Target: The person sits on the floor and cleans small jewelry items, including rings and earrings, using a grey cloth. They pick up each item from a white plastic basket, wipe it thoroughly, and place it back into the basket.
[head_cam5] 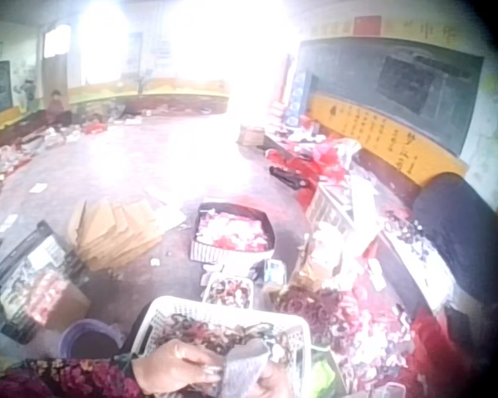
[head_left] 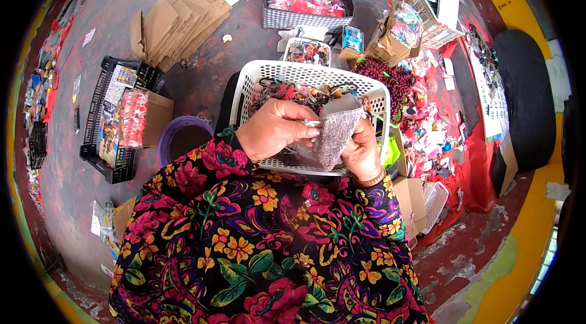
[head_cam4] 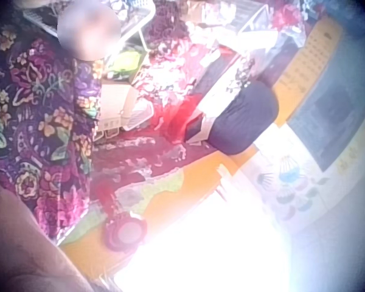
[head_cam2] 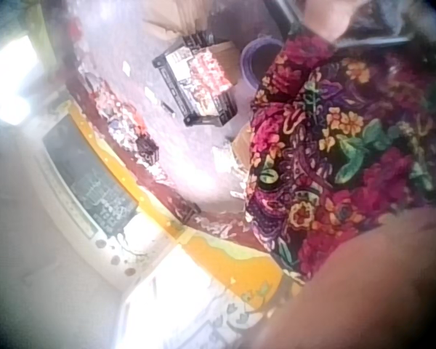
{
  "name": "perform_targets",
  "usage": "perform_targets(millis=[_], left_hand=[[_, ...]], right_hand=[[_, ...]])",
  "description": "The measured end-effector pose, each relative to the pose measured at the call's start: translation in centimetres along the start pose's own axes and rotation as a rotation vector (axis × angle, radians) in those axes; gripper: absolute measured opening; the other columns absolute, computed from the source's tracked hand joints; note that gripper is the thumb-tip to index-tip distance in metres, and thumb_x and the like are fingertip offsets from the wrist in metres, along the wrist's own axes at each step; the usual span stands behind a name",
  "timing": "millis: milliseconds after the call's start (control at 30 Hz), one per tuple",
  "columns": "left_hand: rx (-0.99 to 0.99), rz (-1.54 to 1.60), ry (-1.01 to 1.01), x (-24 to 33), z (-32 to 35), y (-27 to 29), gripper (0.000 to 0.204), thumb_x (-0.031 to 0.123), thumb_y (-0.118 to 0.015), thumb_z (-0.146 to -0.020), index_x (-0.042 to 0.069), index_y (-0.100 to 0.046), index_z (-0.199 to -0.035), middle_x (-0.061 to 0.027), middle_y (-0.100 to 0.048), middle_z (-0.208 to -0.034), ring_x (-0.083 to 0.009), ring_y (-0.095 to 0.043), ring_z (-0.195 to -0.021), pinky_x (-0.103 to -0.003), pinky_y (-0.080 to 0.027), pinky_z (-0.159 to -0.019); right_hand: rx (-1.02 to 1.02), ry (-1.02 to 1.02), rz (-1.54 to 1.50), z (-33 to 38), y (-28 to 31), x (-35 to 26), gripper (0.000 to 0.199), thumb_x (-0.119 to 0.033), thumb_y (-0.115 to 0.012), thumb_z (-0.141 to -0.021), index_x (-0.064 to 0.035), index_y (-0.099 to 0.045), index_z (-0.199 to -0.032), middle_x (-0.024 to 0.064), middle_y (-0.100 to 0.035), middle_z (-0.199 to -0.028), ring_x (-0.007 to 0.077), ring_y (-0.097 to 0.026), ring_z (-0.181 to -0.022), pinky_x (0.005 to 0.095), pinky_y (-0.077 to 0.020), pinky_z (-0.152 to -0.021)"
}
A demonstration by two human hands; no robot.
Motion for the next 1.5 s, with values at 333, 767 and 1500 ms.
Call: perform_targets(millis=[333, 767, 1500], left_hand=[[0.077, 0.284, -0.100, 0.7, -0.7, 1.1, 0.016, 0.002, -0.050, -0.086, 0.003, -0.056, -0.100, -0.0072, -0.055, -0.104, -0.0204, -0.057, -0.095, -0.031, -0.049, -0.083], [0.007, 0.158, -0.139, 0.1, -0.6, -1.1, 0.009, 0.001, -0.050, -0.086, 0.006, -0.054, -0.092, 0.0004, -0.053, -0.091, -0.0115, -0.054, -0.087, -0.028, -0.045, -0.080], [0.072, 0.294, 0.023, 0.7, -0.7, 0.3, 0.018, 0.007, -0.050, -0.087, 0.003, -0.053, -0.104, -0.0153, -0.059, -0.101, -0.0278, -0.059, -0.092, -0.031, -0.051, -0.076]], right_hand=[[0.069, -0.054, -0.512, -0.3, 0.8, 1.4, 0.044, -0.023, -0.063, -0.081, 0.0005, -0.048, -0.115, 0.0080, -0.055, -0.110, 0.0174, -0.055, -0.097, 0.0311, -0.0452, -0.084], [0.259, 0.029, -0.248, -0.7, -0.4, 0.8, 0.026, -0.008, -0.061, -0.081, -0.0029, -0.056, -0.105, 0.0038, -0.062, -0.095, 0.0118, -0.058, -0.083, 0.0253, -0.0465, -0.075], [0.326, 0.056, -0.559, -0.7, 2.0, -0.7, 0.055, -0.046, -0.056, -0.081, -0.0009, -0.048, -0.111, 0.0109, -0.057, -0.101, 0.0226, -0.056, -0.092, 0.0356, -0.0468, -0.082]])
Point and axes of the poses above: each hand's wrist, its own z-axis away from the middle knuckle, its own y-axis out of the back of the hand, x = y × z, the point moved 5 cm from there along -z, towards the middle knuckle
